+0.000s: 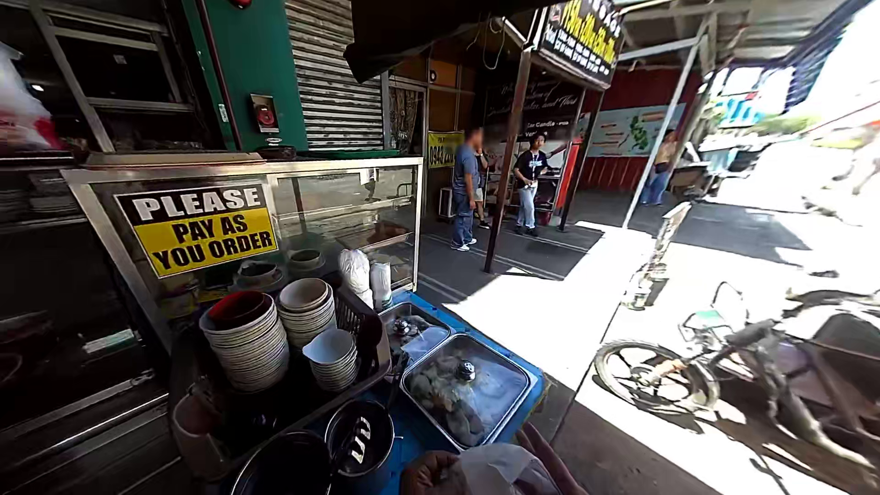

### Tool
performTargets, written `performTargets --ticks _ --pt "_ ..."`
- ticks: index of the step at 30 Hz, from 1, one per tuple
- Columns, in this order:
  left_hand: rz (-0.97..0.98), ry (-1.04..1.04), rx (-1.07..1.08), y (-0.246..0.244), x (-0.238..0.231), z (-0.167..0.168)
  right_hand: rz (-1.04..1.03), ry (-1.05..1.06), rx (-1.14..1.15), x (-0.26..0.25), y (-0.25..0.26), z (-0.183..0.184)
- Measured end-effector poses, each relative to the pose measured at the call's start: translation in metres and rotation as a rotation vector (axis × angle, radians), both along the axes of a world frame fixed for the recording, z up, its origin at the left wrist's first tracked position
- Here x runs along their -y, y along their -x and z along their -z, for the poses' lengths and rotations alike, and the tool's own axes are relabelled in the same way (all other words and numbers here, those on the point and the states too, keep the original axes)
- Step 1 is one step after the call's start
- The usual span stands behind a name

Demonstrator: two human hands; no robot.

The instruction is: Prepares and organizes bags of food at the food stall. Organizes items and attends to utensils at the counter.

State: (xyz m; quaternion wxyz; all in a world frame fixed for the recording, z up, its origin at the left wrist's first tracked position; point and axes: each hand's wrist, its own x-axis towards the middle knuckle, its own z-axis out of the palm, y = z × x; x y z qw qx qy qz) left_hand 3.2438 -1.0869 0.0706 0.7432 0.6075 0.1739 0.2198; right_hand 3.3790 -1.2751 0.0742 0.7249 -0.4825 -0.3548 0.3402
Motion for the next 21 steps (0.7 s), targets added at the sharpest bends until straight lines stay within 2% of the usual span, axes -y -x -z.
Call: performTargets --ticks 3,5,8,11,13,16,18,21 --pt "0.017 -0.176 0.129 -0.051 -0.015 -0.023 0.002 0.050 -0.007 -0.013 -0.066 -0.021" --pt "-0.017 -0.302 0.194 -0.083 -0.027 -0.036 -0.067 0.124 0.075 -0.029 -0.116 -0.033" --pt "-0.283 -0.443 0.243 -0.132 -0.049 -0.037 -0.142 0.142 0.226 -0.075 -0.198 -0.037" --pt "-0.571 -0.474 0.129 -0.178 -0.072 -0.031 -0.195 0.067 0.205 -0.142 -0.270 -0.049" --pt "-0.596 -0.409 0.074 -0.213 -0.084 -0.031 -0.303 -0.022 0.113 -0.191 -0.307 -0.054" --pt "-0.463 -0.131 0.108 -0.270 -0.102 -0.039 -0.495 -0.117 -0.153 -0.259 -0.340 -0.053" --pt "-0.465 0.125 0.162 -0.307 -0.124 -0.047 -0.499 -0.107 -0.225 -0.300 -0.360 -0.054" --pt "-0.581 0.225 0.272 -0.347 -0.172 -0.053 -0.451 -0.056 -0.200 -0.356 -0.403 -0.050"
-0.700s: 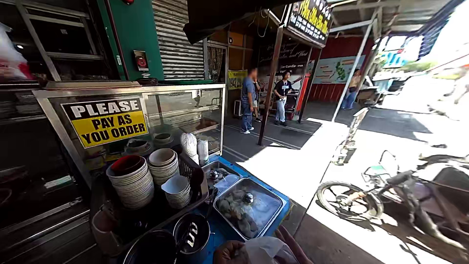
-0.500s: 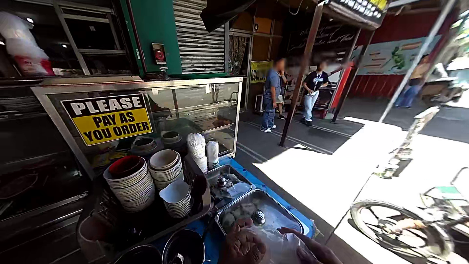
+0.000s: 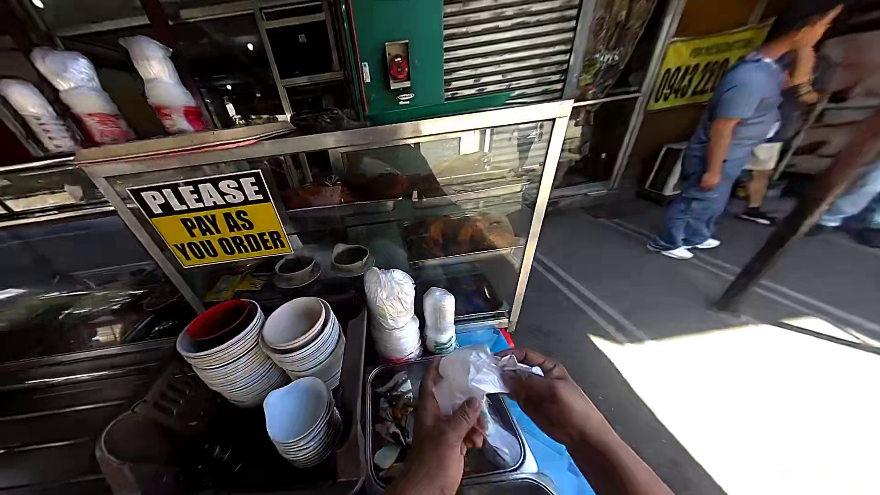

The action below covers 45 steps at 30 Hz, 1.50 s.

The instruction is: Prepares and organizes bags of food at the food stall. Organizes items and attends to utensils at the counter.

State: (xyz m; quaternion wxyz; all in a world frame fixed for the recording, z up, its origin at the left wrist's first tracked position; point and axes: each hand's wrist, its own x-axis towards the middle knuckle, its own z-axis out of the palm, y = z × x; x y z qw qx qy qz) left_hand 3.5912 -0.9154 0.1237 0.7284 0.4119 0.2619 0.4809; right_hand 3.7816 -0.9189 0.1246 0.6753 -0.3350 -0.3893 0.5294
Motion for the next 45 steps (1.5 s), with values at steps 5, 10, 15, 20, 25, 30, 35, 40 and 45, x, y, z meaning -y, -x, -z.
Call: performTargets --ticks 5,10,15,20,25,30,35,40,45 --pt "-0.350 -0.009 0.100 -0.040 -0.084 -0.026 0.083 -0.088 0.406 -0.083 -0.065 -0.003" --pt "-0.541 -0.858 -0.786 -0.072 -0.157 0.006 0.470 -0.431 1.099 -0.174 -0.083 0.014" --pt "-0.366 -0.842 -1.403 -0.088 -0.215 0.011 0.478 -0.173 1.364 -0.232 -0.059 0.022" --pt "-0.509 -0.566 -1.305 -0.107 -0.235 0.037 0.328 0.039 1.346 -0.265 -0.059 0.042" --pt "-0.640 -0.174 -0.859 -0.121 -0.234 0.081 0.357 -0.022 1.469 -0.262 -0.059 0.080" --pt "-0.616 -0.144 -0.704 -0.121 -0.232 0.101 0.234 0.269 1.515 -0.256 -0.064 0.112" --pt "-0.632 -0.178 -1.027 -0.116 -0.226 0.082 0.062 0.255 1.137 -0.247 -0.080 0.107" --pt "-0.528 -0.086 -1.083 -0.106 -0.202 0.050 0.163 0.216 1.307 -0.235 -0.060 0.093" --pt "-0.634 -0.244 -0.869 -0.089 -0.127 0.076 0.140 0.268 1.285 -0.232 -0.056 0.096"
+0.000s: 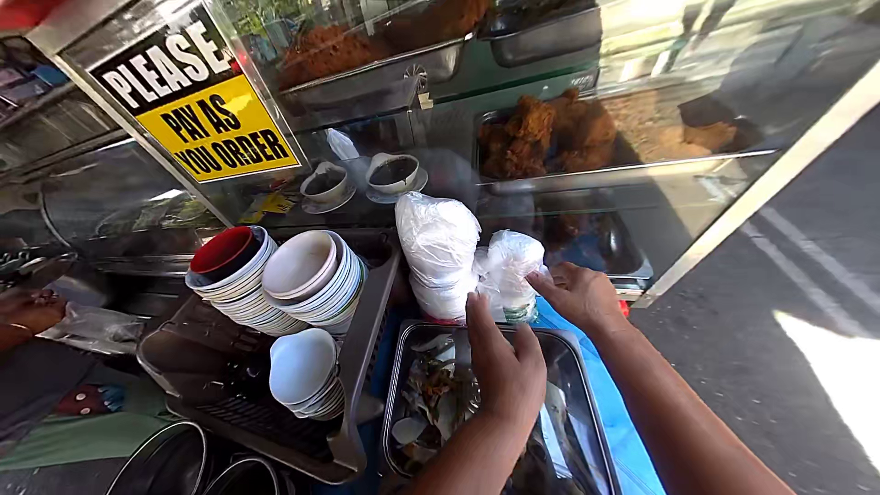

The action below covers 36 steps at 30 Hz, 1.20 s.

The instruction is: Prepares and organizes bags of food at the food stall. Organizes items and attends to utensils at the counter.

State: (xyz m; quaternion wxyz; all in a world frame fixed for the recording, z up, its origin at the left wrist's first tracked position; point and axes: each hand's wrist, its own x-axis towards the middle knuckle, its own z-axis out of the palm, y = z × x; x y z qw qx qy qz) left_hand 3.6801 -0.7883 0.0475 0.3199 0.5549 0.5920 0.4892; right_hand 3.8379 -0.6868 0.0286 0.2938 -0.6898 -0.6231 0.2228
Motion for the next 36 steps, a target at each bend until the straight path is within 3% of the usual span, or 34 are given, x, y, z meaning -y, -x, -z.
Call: performTargets --ticks 2,5,7,9,11,15,18,25,29,32,36 --pt "-0.080 -0.271 -0.159 0.010 0.007 0.001 0.013 -0.035 -0.050 0.006 -0.002 -0.008" --pt "-0.246 -0.494 -0.459 0.034 -0.024 -0.048 0.089 -0.081 -0.156 0.025 -0.002 -0.029" --pt "-0.313 -0.363 -0.687 0.046 -0.054 -0.088 0.142 -0.136 -0.162 0.039 -0.001 -0.038" --pt "-0.232 -0.162 -0.917 0.058 -0.082 -0.122 0.139 -0.205 -0.144 0.051 0.000 -0.040" --pt "-0.094 -0.095 -1.039 0.074 -0.104 -0.147 0.089 -0.249 -0.129 0.063 0.002 -0.045" --pt "0.136 -0.084 -0.882 0.107 -0.109 -0.195 0.034 -0.298 -0.190 0.085 0.009 -0.058" --pt "0.229 -0.056 -0.785 0.126 -0.102 -0.213 0.005 -0.237 -0.345 0.094 0.021 -0.067" --pt "0.054 -0.233 -0.088 0.129 -0.079 -0.252 -0.113 0.200 -0.867 0.094 0.074 -0.078" --pt "0.135 -0.319 0.217 0.133 -0.038 -0.287 -0.142 0.354 -1.161 0.087 0.102 -0.069" --pt "0.347 -0.418 0.167 0.151 0.011 -0.302 -0.218 0.388 -1.357 0.085 0.119 -0.078" --pt "0.763 -0.483 -0.226 0.202 0.090 -0.292 -0.375 0.274 -1.621 0.089 0.139 -0.109"
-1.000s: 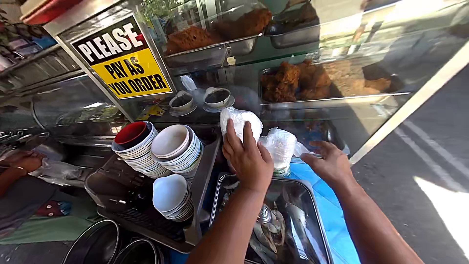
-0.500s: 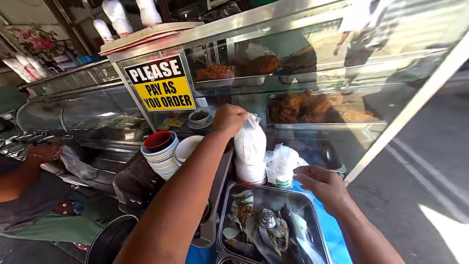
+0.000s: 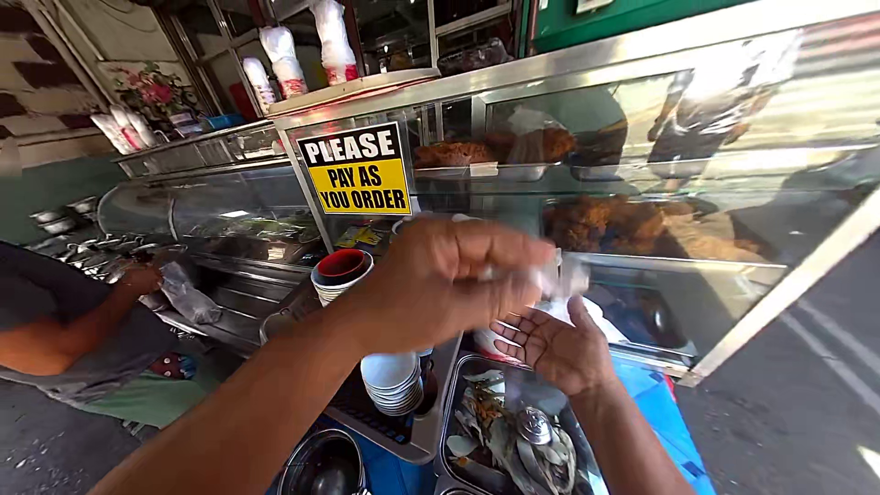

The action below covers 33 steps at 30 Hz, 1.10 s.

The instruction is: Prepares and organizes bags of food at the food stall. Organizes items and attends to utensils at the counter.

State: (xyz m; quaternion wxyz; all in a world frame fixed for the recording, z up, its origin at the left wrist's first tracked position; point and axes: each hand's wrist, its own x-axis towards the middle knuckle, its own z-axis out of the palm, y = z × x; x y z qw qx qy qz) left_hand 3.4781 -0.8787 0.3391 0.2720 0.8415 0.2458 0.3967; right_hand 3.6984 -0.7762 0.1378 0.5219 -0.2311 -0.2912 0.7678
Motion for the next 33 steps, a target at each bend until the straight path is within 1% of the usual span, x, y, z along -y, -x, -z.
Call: performTargets --ticks 2,4,6,7,9,10,12,13,15,16,18,20,21,23,25,27,28,30,31,32,33 --pt "0.093 -0.010 -0.226 0.032 0.030 0.018 0.070 -0.106 -0.127 0.012 0.013 -0.027" --pt "0.117 0.056 -0.387 0.066 0.051 0.037 0.098 -0.291 -0.177 0.016 0.020 -0.042" --pt "0.045 0.168 -0.452 0.096 0.070 0.051 0.057 -0.483 -0.177 0.025 0.027 -0.058" --pt "-0.012 0.225 -0.450 0.108 0.081 0.054 0.002 -0.575 -0.167 0.035 0.033 -0.067" --pt "-0.147 0.276 -0.363 0.130 0.106 0.056 -0.113 -0.752 -0.113 0.068 0.053 -0.087" --pt "-0.211 0.277 -0.293 0.140 0.120 0.056 -0.156 -0.859 -0.036 0.091 0.067 -0.095" --pt "-0.280 0.261 -0.123 0.160 0.149 0.058 -0.191 -1.110 0.190 0.144 0.099 -0.105" --pt "-0.279 0.256 -0.044 0.171 0.167 0.061 -0.193 -1.235 0.318 0.173 0.116 -0.106" --pt "-0.306 0.278 0.077 0.190 0.208 0.072 -0.204 -1.433 0.531 0.230 0.156 -0.100" --pt "-0.339 0.292 0.116 0.196 0.231 0.078 -0.212 -1.512 0.601 0.255 0.177 -0.093" --pt "-0.474 0.305 0.191 0.215 0.277 0.097 -0.259 -1.583 0.649 0.296 0.213 -0.075" --pt "-0.674 0.269 0.282 0.243 0.323 0.124 -0.263 -1.580 0.630 0.326 0.244 -0.054" --pt "-0.743 0.292 0.379 0.260 0.346 0.139 -0.236 -1.575 0.621 0.338 0.257 -0.042" --pt "-0.788 0.452 0.635 0.287 0.393 0.161 -0.229 -1.541 0.598 0.359 0.280 -0.017" --pt "-0.753 0.717 0.883 0.304 0.435 0.180 -0.333 -1.431 0.528 0.379 0.298 0.008" --pt "-0.684 0.897 1.093 0.314 0.467 0.204 -0.483 -1.195 0.426 0.400 0.312 0.030" --pt "-0.669 0.925 1.181 0.318 0.479 0.217 -0.553 -1.022 0.373 0.409 0.318 0.040" --pt "-0.648 0.907 1.347 0.324 0.497 0.241 -0.669 -0.606 0.238 0.424 0.327 0.057" --pt "-0.602 0.886 1.440 0.328 0.504 0.252 -0.701 -0.422 0.163 0.430 0.331 0.064" --pt "-0.520 0.865 1.527 0.332 0.511 0.263 -0.717 -0.289 0.089 0.434 0.335 0.072" --pt "-0.428 0.844 1.558 0.337 0.516 0.273 -0.720 -0.203 0.046 0.437 0.339 0.078"
